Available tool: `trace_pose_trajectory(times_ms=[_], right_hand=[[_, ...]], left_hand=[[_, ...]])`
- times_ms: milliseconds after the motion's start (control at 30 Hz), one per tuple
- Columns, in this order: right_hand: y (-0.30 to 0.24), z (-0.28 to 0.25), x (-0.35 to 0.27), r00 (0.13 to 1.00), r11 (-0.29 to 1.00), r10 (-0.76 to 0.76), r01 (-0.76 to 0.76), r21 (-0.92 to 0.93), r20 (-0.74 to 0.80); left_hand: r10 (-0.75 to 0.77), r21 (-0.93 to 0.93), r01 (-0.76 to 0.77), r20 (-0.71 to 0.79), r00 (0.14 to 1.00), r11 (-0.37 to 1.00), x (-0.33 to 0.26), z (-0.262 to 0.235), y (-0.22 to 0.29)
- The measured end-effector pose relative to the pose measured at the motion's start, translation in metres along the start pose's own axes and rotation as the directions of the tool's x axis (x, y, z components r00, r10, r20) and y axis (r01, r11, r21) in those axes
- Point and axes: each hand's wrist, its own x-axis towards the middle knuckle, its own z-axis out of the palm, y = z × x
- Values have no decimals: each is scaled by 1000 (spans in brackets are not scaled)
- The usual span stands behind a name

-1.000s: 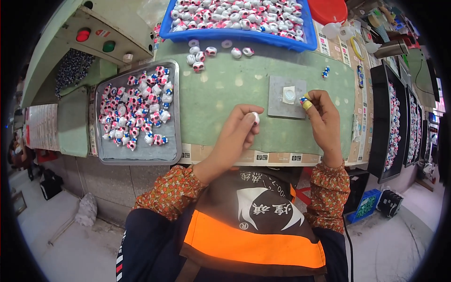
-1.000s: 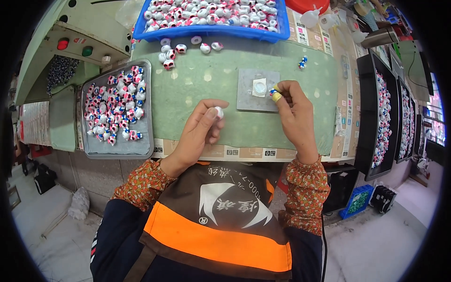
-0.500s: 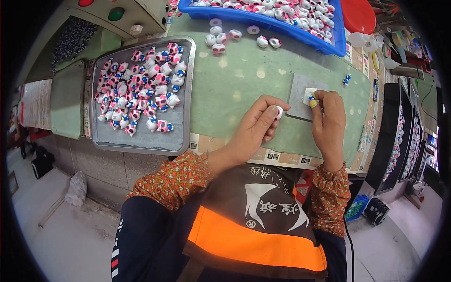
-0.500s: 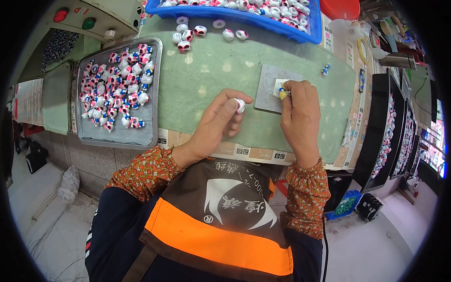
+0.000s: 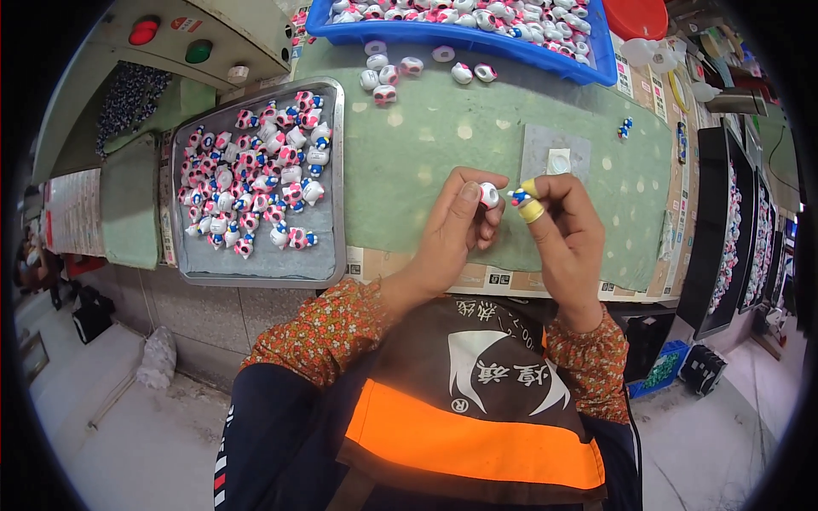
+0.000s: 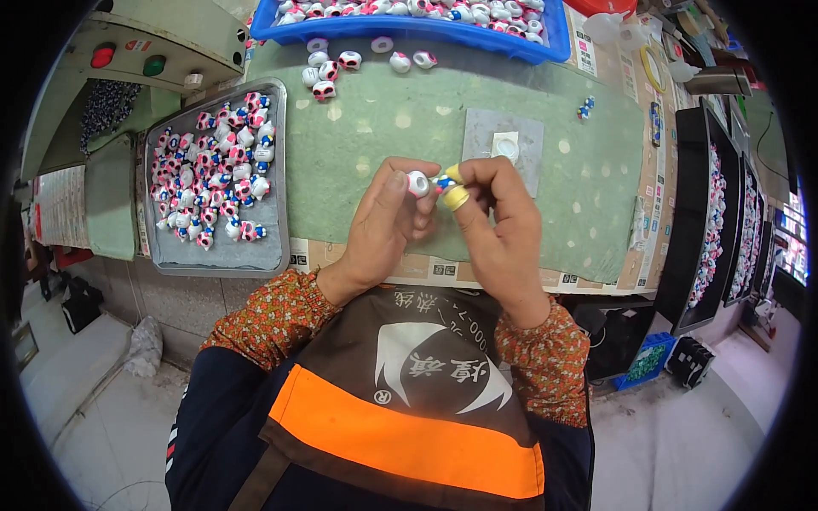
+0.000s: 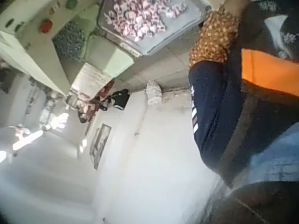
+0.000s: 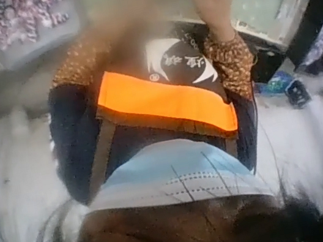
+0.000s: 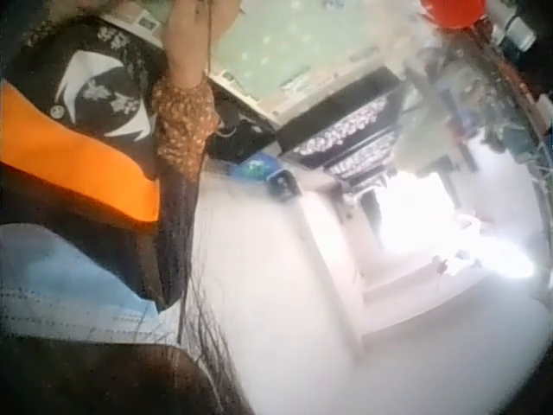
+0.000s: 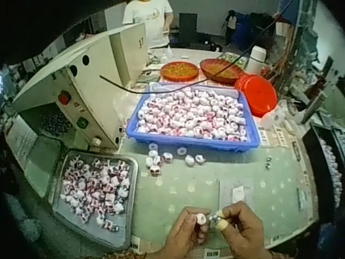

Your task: The person assembles small plastic toy parts by hand at a factory workbench, using a magnifying glass to aid in the precise assembly.

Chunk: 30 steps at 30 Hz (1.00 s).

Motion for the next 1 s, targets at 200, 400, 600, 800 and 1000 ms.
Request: trace_pose_trajectory(times_ms=[200, 400, 600, 800, 1000], right_hand=[[4, 17, -7, 996, 987, 74, -67, 146, -43], [-2, 21, -12, 998, 998, 68, -68, -11, 5], [15, 36, -19, 991, 998, -52, 54, 15, -127], [26, 43, -26, 990, 993, -100, 106, 50, -101], [25, 39, -22, 992, 988, -77, 90, 123, -104]], left_hand=[[21, 26, -21, 1, 1000, 999, -1, 1, -1], [134, 148, -133, 2, 991, 980, -5, 2, -9], [378, 492, -340, 24, 926, 802, -7, 3, -14], [378, 543, -336, 37, 925, 770, -8, 0, -14], [377, 525, -348, 55, 924, 777, -3, 5, -12]])
